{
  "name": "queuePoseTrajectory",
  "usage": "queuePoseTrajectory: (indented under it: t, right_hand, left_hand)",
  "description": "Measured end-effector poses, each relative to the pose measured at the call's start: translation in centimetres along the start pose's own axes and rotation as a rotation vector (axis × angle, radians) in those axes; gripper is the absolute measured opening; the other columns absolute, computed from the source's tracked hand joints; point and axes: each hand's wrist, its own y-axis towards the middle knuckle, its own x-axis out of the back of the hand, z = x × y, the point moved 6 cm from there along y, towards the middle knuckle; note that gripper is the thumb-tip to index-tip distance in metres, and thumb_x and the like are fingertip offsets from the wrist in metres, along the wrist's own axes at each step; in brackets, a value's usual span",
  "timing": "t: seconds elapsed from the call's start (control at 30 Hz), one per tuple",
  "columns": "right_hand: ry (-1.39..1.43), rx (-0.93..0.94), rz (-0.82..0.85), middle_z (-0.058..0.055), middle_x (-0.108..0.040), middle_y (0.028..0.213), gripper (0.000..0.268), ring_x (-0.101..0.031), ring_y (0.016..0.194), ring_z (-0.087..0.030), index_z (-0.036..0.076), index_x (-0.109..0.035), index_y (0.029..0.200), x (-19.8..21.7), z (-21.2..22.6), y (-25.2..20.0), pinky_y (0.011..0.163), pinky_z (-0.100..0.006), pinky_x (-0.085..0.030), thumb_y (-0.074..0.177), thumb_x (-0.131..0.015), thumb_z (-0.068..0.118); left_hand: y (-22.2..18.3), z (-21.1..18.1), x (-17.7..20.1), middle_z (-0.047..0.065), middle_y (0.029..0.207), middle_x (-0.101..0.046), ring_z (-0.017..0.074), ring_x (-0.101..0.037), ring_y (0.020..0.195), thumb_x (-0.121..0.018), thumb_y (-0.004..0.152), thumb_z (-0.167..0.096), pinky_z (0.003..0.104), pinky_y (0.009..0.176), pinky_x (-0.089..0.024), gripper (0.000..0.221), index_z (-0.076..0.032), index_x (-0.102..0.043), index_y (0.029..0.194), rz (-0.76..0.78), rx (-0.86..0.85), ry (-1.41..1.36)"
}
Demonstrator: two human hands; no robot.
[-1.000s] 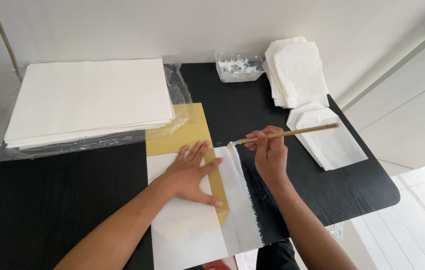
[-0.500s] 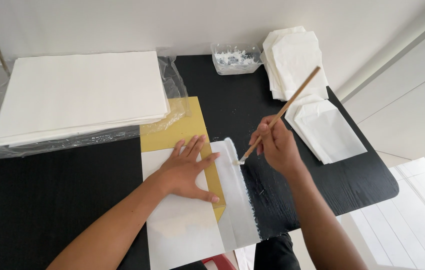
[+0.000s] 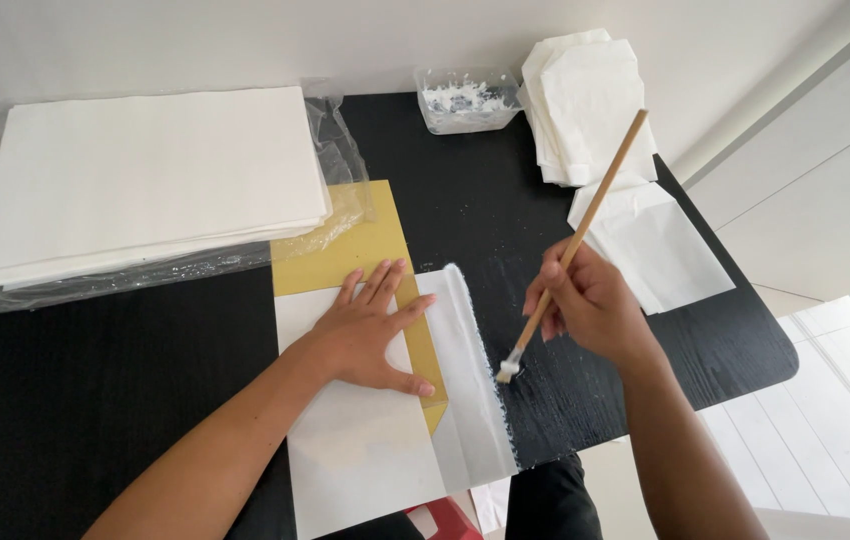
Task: Manually folding and gluing paper sheets to create bags using a template and a brush.
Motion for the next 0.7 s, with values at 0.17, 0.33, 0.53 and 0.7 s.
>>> queuePoseTrajectory:
  t: [0.17,0.33,0.53,0.7]
  right_hand:
    - [0.070,-0.067,0.131,-0.015,-0.073,0.065,0.027,-0.068,0.040,-0.020,0.001,-0.053,0.100,-1.4,-0.9,-3.3,0.041,-0.032,-0.057,0.107,-0.043,0.025]
    - [0.128,-0.143,0.125,-0.019,-0.074,0.063,0.031,-0.069,0.038,-0.022,-0.001,-0.054,0.097,-1.6,-2.1,-6.5,0.039,-0.034,-0.059,0.106,-0.042,0.027]
    - [0.172,-0.137,0.029,-0.021,-0.073,0.066,0.035,-0.069,0.041,-0.023,0.000,-0.052,0.096,-1.6,-3.5,-8.2,0.042,-0.035,-0.057,0.107,-0.038,0.030]
    - [0.135,-0.124,-0.031,-0.020,-0.074,0.067,0.031,-0.069,0.042,-0.023,0.001,-0.052,0.096,-1.8,-3.5,-8.2,0.043,-0.034,-0.057,0.107,-0.040,0.027]
  left_hand:
    - [0.0,0.1,-0.1,0.017,0.170,0.003,0.0327,0.009,0.157,-0.062,0.068,-0.084,0.053,0.123,0.009,0.112,-0.032,-0.023,0.160,-0.009,0.001,-0.015]
    - [0.3,0.2,-0.4,0.018,0.170,0.004,0.0329,0.009,0.157,-0.062,0.067,-0.085,0.053,0.123,0.010,0.114,-0.032,-0.023,0.160,-0.025,-0.001,-0.007]
    - [0.6,0.4,-0.7,0.018,0.170,0.003,0.0326,0.009,0.157,-0.061,0.066,-0.088,0.053,0.123,0.009,0.116,-0.032,-0.023,0.160,-0.036,-0.010,-0.003]
    - [0.5,0.4,-0.6,0.017,0.170,0.004,0.0322,0.009,0.157,-0.060,0.066,-0.088,0.053,0.123,0.009,0.116,-0.032,-0.022,0.160,-0.037,-0.007,0.010]
